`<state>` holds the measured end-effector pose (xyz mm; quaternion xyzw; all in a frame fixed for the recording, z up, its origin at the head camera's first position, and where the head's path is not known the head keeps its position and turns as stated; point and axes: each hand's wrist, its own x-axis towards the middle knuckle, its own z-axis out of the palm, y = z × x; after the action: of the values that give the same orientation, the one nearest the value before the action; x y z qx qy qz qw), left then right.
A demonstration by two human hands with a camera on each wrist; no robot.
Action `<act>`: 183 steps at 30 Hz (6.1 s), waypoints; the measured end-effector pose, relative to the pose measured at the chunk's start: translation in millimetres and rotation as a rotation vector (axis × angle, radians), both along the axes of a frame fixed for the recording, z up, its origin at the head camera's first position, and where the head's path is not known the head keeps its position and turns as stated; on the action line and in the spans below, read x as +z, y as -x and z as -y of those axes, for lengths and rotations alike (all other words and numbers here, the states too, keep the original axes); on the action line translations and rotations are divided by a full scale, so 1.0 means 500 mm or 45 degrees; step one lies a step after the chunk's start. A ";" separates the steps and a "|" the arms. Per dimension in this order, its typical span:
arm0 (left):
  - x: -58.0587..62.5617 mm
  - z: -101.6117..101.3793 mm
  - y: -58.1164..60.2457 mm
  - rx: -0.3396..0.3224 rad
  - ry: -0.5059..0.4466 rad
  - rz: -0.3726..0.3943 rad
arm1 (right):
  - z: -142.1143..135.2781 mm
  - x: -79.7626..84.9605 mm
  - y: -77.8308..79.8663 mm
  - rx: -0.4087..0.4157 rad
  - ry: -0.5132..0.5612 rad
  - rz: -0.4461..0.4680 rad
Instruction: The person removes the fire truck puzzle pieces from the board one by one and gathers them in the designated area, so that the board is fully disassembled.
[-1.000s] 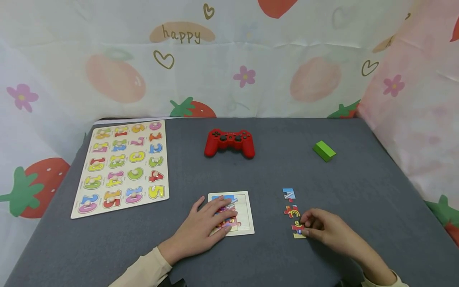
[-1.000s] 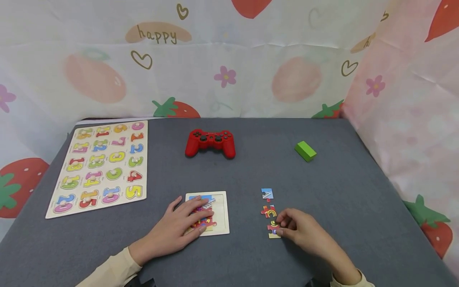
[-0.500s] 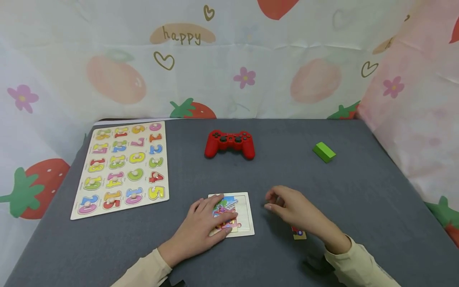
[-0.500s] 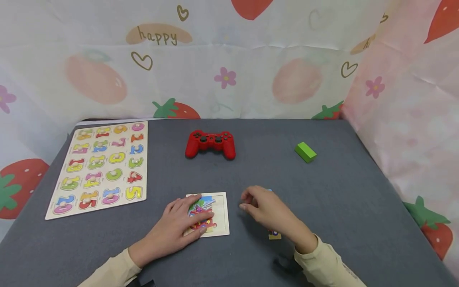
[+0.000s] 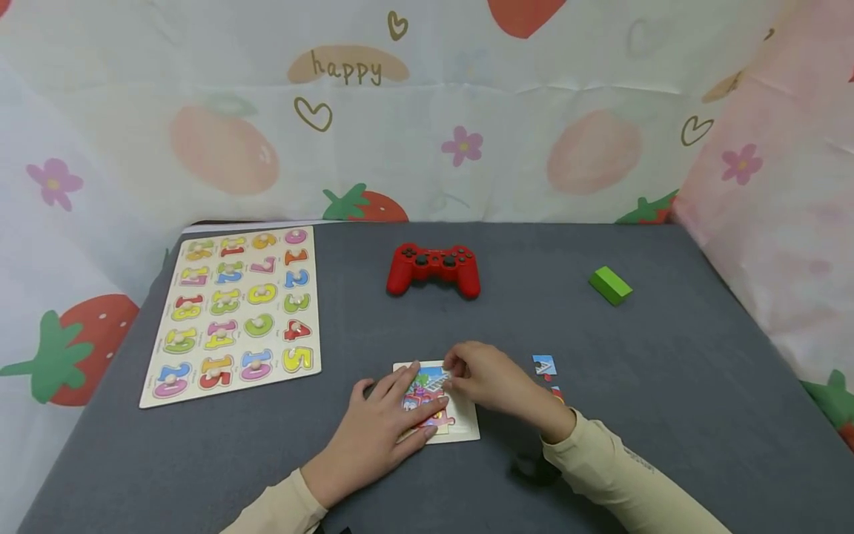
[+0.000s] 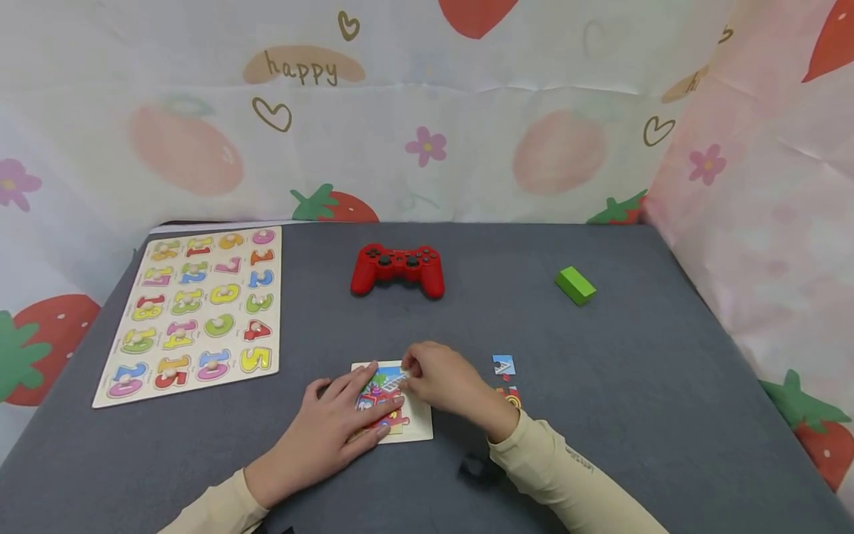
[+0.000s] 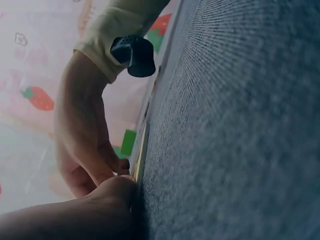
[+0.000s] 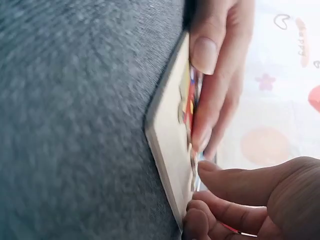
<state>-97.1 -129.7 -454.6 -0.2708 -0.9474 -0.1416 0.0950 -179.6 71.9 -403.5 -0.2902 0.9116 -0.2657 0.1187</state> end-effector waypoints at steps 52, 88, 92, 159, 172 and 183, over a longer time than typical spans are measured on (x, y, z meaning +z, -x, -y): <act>0.008 0.003 0.000 0.022 -0.136 0.197 | -0.030 0.021 0.011 -0.122 0.104 0.136; -0.003 0.006 0.012 -0.003 -0.226 0.116 | -0.193 0.029 0.041 -0.035 -0.192 -0.099; -0.006 0.007 0.013 -0.009 -0.227 0.087 | -0.190 0.025 0.038 -0.027 -0.180 -0.100; 0.005 0.010 0.012 0.184 -0.327 -0.087 | 0.062 -0.011 0.003 0.073 0.066 0.080; 0.003 0.009 0.013 0.164 -0.322 -0.095 | 0.061 -0.010 0.008 0.079 0.047 0.106; -0.007 0.013 0.015 0.177 -0.336 -0.128 | 0.061 -0.008 0.009 0.068 0.083 0.108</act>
<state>-104.6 -136.0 -458.0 -0.1963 -0.9311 -0.2442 0.1866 -183.9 41.6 -407.4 -0.3066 0.8886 -0.3041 0.1547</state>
